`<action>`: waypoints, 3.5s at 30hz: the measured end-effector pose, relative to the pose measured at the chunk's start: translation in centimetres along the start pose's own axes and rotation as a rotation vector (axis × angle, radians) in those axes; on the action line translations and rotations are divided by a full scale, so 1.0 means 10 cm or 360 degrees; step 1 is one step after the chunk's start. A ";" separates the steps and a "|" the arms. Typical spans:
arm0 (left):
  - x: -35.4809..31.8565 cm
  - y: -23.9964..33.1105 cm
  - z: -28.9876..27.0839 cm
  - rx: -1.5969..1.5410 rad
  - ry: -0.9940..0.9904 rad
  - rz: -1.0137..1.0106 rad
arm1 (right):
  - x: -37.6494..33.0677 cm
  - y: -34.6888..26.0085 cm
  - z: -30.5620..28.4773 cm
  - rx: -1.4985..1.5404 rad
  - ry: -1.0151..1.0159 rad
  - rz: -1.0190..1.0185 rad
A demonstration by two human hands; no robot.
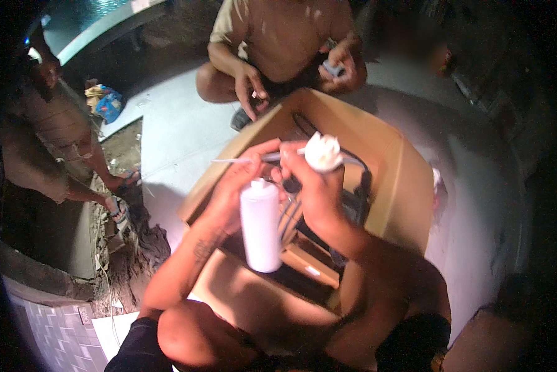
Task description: The person unboxes and assembles a kitchen faucet by connecting various hoses and a soap dispenser pump.
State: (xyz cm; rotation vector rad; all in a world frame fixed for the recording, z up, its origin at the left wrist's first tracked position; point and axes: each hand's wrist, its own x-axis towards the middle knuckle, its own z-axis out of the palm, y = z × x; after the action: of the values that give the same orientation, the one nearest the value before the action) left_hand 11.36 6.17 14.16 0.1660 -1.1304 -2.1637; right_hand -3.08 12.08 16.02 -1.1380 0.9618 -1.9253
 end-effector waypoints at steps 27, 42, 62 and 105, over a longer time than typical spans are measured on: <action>1.91 7.81 -0.65 0.2522 0.1782 0.0201 | 0.62 -3.63 1.47 -0.1095 -0.0325 0.0374; 2.43 8.79 1.29 0.2066 0.1073 0.0392 | 0.60 -5.34 2.87 -0.0987 0.0301 0.0922; 0.50 6.42 4.59 0.0633 0.0340 0.0231 | 2.16 -6.51 2.89 -0.1631 -0.0273 -0.0275; -0.06 5.98 4.79 0.1460 0.0558 -0.0362 | 1.89 -6.52 2.83 -0.1462 -0.0991 0.0638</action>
State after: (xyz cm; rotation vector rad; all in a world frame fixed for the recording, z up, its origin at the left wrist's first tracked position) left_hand 23.14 15.71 89.21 1.0675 -1.8535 -1.5322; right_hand 3.25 20.90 88.74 -1.7175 1.5841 -0.6795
